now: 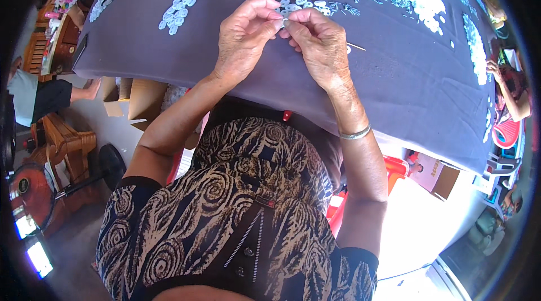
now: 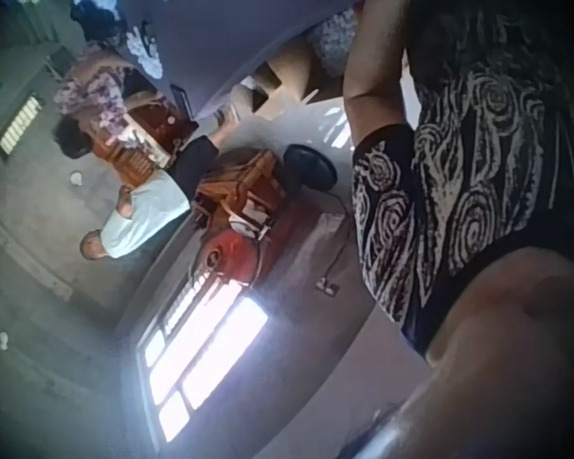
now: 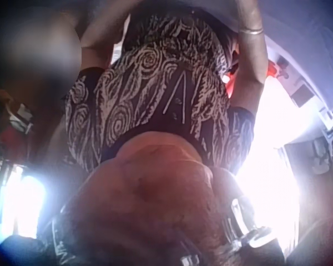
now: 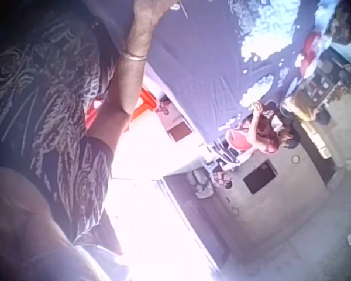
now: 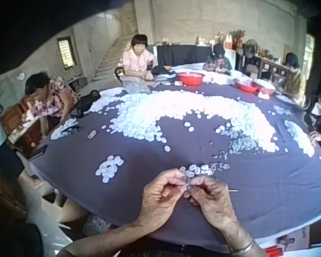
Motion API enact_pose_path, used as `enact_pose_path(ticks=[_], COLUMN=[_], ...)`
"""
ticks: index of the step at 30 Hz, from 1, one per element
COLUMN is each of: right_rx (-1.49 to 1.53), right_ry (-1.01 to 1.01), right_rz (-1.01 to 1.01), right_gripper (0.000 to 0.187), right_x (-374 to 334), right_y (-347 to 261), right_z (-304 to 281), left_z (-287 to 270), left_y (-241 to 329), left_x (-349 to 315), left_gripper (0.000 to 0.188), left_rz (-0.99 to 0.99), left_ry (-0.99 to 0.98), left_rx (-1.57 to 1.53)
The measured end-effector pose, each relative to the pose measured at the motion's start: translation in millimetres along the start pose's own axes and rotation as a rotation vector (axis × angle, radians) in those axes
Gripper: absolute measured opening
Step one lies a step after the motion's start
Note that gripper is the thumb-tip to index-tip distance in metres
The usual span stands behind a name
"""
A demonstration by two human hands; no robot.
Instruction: The recorder is sorting and threading small white plastic fasteners onto a thin wire at a workshop table.
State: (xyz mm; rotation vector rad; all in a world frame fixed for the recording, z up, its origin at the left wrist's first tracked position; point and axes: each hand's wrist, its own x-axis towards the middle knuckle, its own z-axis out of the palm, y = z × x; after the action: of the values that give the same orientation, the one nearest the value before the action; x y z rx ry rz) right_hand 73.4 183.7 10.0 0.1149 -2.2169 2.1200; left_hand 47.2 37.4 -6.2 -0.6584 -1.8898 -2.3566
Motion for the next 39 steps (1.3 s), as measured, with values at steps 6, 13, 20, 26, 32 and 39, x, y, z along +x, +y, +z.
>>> enact_pose_path(ticks=[6, 13, 20, 26, 32, 39], right_rx=[-0.054, -0.775, -1.006, -0.986, -0.679, -0.181], right_ry=[0.052, 0.326, 0.261, 0.221, 0.219, 0.050], right_rz=[-0.082, -0.627, -0.800, -0.839, -0.727, -0.253], right_gripper=[0.008, 0.011, 0.020, 0.023, 0.015, 0.003], right_x=[-1.1, -3.2, -5.1, -5.2, -2.4, -0.2], right_y=[5.7, 9.6, 5.0, 6.6, 10.1, 5.1], right_z=[0.5, 8.5, 7.9, 8.3, 9.3, -1.3], left_z=[-1.6, 1.4, 2.9, -4.0, -4.7, -7.6], left_y=[-0.1, -4.1, 2.2, -1.6, -2.3, -1.8], left_x=[-2.6, -10.5, -11.1, -7.0, -4.9, -2.2], left_gripper=[0.025, 0.016, 0.016, 0.014, 0.008, 0.016], left_rz=[-0.106, -0.159, -0.292, -0.381, -0.334, 0.131], left_ry=[0.058, 0.061, 0.063, 0.043, 0.068, -0.011], left_rx=[-0.122, -0.135, -0.164, -0.337, -0.336, 0.184])
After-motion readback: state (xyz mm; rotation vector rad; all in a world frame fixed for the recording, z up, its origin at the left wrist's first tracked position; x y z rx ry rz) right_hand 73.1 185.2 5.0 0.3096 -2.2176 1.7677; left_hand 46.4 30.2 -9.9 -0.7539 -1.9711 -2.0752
